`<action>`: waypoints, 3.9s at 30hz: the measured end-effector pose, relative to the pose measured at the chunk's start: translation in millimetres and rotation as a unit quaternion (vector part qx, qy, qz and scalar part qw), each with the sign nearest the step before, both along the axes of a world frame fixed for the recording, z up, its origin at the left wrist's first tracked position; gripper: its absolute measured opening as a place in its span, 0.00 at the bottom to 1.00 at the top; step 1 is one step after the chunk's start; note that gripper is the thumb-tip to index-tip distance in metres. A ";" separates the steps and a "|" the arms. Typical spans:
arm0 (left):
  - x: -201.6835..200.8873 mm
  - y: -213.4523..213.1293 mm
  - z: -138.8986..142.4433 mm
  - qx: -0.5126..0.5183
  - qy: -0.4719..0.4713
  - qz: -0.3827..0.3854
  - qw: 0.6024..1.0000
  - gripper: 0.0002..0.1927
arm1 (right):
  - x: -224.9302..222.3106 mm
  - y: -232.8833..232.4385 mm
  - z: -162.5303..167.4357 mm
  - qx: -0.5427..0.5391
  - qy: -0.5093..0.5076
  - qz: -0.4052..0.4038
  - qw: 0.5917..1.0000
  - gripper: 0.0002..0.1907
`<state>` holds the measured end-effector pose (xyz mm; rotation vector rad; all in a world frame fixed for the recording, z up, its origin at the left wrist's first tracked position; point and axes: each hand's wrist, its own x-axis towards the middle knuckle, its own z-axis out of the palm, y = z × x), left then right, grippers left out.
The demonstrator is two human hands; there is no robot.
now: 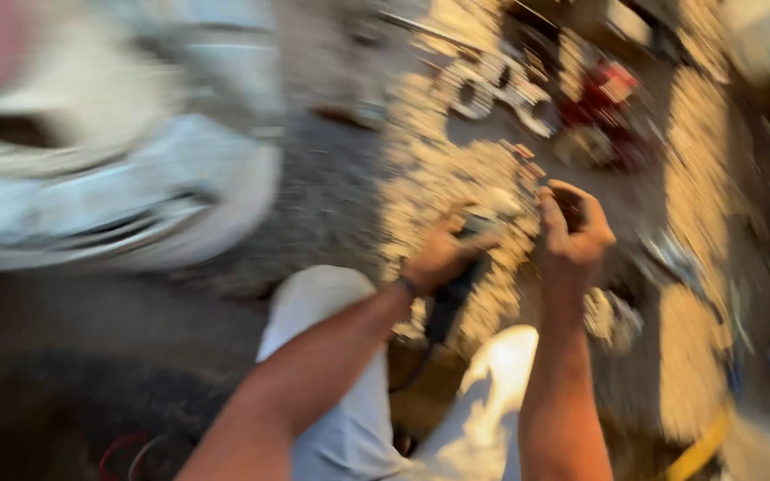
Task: The person uses an angle grinder to grind metal components, holding each part against the spinning disc and producing sparks. They then stop the grinder, remove and reposition the grinding disc, and set the tool down among scattered metal parts on the ground.
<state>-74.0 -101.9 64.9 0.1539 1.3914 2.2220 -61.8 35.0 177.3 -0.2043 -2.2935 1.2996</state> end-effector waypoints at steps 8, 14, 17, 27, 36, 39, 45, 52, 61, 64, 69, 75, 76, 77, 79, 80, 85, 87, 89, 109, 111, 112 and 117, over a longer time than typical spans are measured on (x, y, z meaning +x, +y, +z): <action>-20.5 -1.8 -26.6 0.270 -0.146 0.017 0.952 0.33 | -61.4 -214.6 124.2 0.194 0.140 0.324 0.915 0.15; -18.3 -2.6 -26.1 0.224 -0.126 0.009 0.966 0.31 | -105.9 -291.6 148.2 0.352 0.118 0.278 0.886 0.19; -11.3 -1.3 -23.8 0.215 -0.119 -0.003 0.969 0.30 | -113.4 -303.4 146.6 0.298 0.040 0.257 0.918 0.18; -17.5 4.5 -16.3 0.116 -0.088 -0.019 0.989 0.31 | -3.0 -74.9 42.3 0.001 0.016 0.045 0.999 0.11; -11.7 5.2 -23.2 -0.067 0.116 -0.026 0.991 0.31 | 74.8 32.9 -84.0 -0.132 -0.032 -0.175 0.975 0.11; -19.4 9.1 -48.3 -0.399 0.587 0.014 0.704 0.36 | 64.9 43.1 -101.4 -0.040 -0.034 -0.229 0.972 0.12; -4.3 9.8 -30.3 0.018 -0.231 -0.024 0.973 0.37 | 77.6 52.3 -95.6 -0.237 0.026 -0.089 0.967 0.11; -4.5 19.9 37.4 0.110 -0.147 -0.040 0.982 0.31 | 65.8 49.3 -80.6 -0.322 -0.022 -0.119 0.939 0.09; -3.9 21.4 31.9 0.103 -0.134 -0.071 0.983 0.33 | 65.3 33.5 -76.2 -0.294 -0.040 -0.103 0.949 0.08; -2.4 21.8 28.6 0.080 -0.089 -0.058 0.991 0.32 | 64.8 24.8 -66.6 -0.331 -0.094 -0.151 0.927 0.08; 1.2 22.0 18.4 0.055 -0.030 -0.056 0.996 0.33 | 69.4 24.5 -60.9 -0.400 -0.168 -0.186 0.882 0.10; 1.8 25.3 21.9 0.034 -0.065 -0.051 0.996 0.33 | 70.2 39.2 -74.5 -0.211 -0.048 -0.105 0.971 0.10; 1.4 25.7 23.4 0.034 -0.062 -0.054 0.996 0.33 | 70.4 40.6 -77.3 -0.216 -0.059 -0.112 0.968 0.10; 1.5 25.4 24.5 0.033 -0.059 -0.055 0.996 0.33 | 70.5 41.3 -80.5 -0.222 -0.072 -0.117 0.965 0.10; 2.2 24.9 25.2 0.027 -0.058 -0.058 0.996 0.33 | 70.5 41.3 -88.0 -0.210 -0.086 -0.132 0.965 0.12; 3.2 25.0 24.6 0.023 -0.061 -0.062 0.996 0.33 | 70.3 41.0 -92.3 -0.192 -0.088 -0.144 0.967 0.14; 11.5 31.1 15.7 0.038 -0.076 -0.077 0.993 0.29 | 66.8 36.3 -115.2 -0.112 -0.241 -0.216 0.940 0.33; 11.8 32.0 11.9 0.052 -0.093 -0.066 0.992 0.28 | 65.6 33.6 -120.4 -0.108 -0.205 -0.221 0.947 0.35; 11.9 30.3 8.9 0.059 -0.084 -0.063 0.993 0.28 | 66.0 31.1 -120.6 -0.147 -0.193 -0.197 0.950 0.32; 8.2 17.7 33.5 0.063 -0.150 -0.160 0.974 0.26 | 17.4 184.3 -6.8 0.208 -0.371 0.192 0.884 0.25; 8.2 19.4 29.7 0.042 -0.120 -0.172 0.977 0.26 | 4.7 166.0 30.0 0.450 -0.259 0.171 0.837 0.30; 7.9 22.5 27.7 0.048 -0.110 -0.162 0.979 0.26 | 1.4 151.8 48.2 0.504 -0.184 0.181 0.824 0.27; 3.1 23.6 21.2 0.058 -0.116 -0.082 0.988 0.25 | 43.6 57.5 89.9 0.345 -0.169 0.287 0.878 0.09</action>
